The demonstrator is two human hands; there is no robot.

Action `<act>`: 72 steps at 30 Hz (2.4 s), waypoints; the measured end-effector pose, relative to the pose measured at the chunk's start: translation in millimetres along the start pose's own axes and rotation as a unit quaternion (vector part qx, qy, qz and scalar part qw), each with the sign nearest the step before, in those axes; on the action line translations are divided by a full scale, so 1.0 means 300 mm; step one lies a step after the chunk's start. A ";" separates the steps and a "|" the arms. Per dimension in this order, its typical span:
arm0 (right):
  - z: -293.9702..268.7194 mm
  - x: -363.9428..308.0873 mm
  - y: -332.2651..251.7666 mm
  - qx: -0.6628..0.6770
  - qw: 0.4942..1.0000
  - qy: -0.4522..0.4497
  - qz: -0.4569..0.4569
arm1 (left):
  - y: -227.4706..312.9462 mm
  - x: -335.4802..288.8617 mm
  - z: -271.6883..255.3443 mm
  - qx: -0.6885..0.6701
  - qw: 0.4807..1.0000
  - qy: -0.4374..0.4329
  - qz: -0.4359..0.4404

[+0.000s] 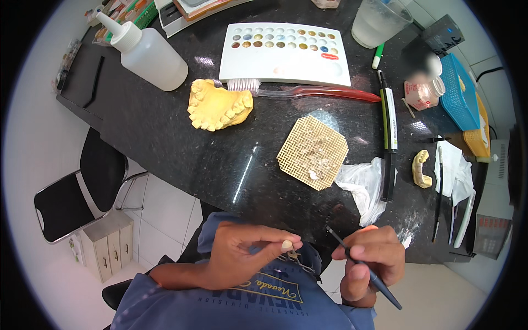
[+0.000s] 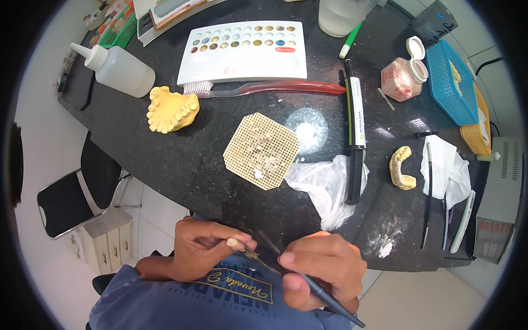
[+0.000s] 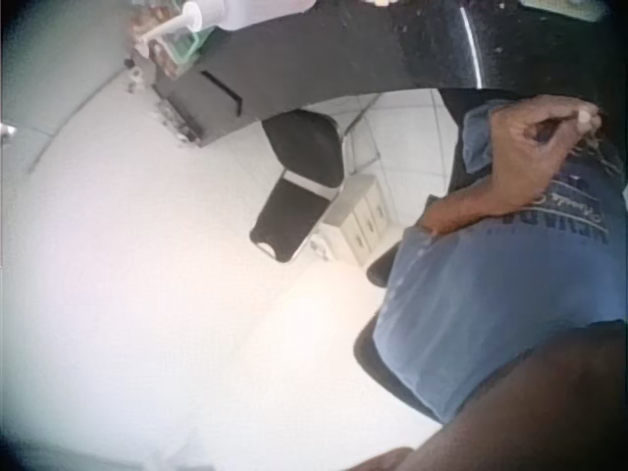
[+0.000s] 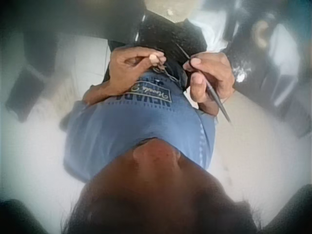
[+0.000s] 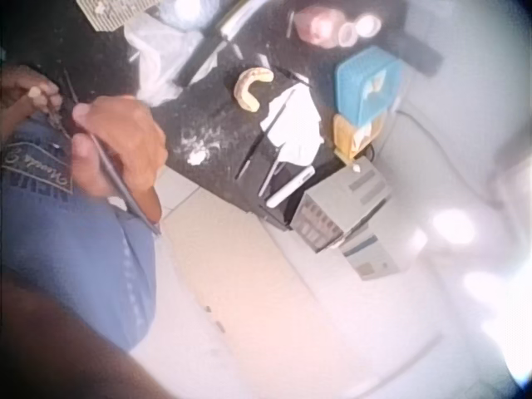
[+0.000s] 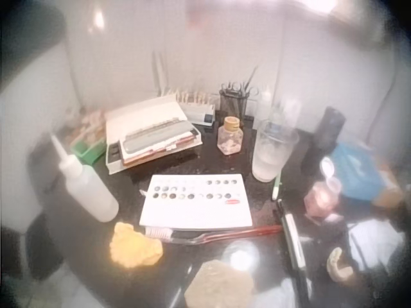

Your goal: The person uses a fine brush to apply color to a small dental prosthesis held in their left hand. They repeatedly dip the brush into a color palette to select pigments and carefully paint the surface of the object.

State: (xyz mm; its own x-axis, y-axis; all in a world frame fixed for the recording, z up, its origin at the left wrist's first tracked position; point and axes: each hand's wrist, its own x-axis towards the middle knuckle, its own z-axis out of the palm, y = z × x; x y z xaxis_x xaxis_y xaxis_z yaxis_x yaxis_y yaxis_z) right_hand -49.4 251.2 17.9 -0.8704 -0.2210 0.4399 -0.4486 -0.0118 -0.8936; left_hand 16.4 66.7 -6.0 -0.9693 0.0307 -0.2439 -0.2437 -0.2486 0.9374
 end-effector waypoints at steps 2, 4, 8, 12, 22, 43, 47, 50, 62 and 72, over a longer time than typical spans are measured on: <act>0.001 -0.006 0.017 -0.012 0.999 0.013 -0.034 | 0.004 -0.003 0.000 -0.027 1.000 -0.005 -0.009; 0.000 -0.009 0.032 -0.023 0.998 0.012 -0.062 | -0.002 -0.008 -0.004 -0.054 0.998 -0.010 -0.014; 0.000 -0.008 0.023 -0.034 0.998 0.013 -0.052 | -0.001 -0.012 -0.004 -0.088 0.996 -0.017 -0.013; 0.006 -0.020 0.025 -0.020 0.999 0.029 -0.032 | -0.002 -0.012 -0.008 -0.068 0.997 -0.030 0.015; 0.015 -0.031 0.026 -0.011 0.999 0.048 0.000 | 0.014 -0.021 -0.013 -0.054 0.997 -0.041 0.042; -0.004 -0.034 0.035 -0.045 0.999 -0.004 -0.011 | 0.042 -0.044 -0.005 -0.125 0.990 -0.052 0.023; -0.006 -0.033 0.032 -0.039 0.999 0.006 -0.006 | 0.050 -0.036 0.005 -0.124 0.992 -0.035 -0.003; 0.008 -0.029 0.022 -0.010 0.999 0.034 0.005 | 0.049 -0.039 0.005 -0.138 0.990 -0.030 -0.015; -0.042 0.128 -0.083 -0.074 0.994 -0.011 0.083 | 0.031 -0.008 -0.082 0.072 0.995 -0.040 0.061; 0.015 0.584 0.056 -0.074 0.987 -0.031 0.137 | 0.007 -0.053 -0.205 0.072 0.983 0.062 0.159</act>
State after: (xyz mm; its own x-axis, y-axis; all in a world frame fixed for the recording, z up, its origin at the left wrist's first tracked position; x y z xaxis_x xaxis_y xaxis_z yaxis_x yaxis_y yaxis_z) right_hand -208.4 208.0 79.5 -0.9513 -0.2548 0.1735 -0.2271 0.1987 -0.9534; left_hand 33.3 6.1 -15.5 -0.9879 -0.1477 0.0472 0.0605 -0.0874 0.9943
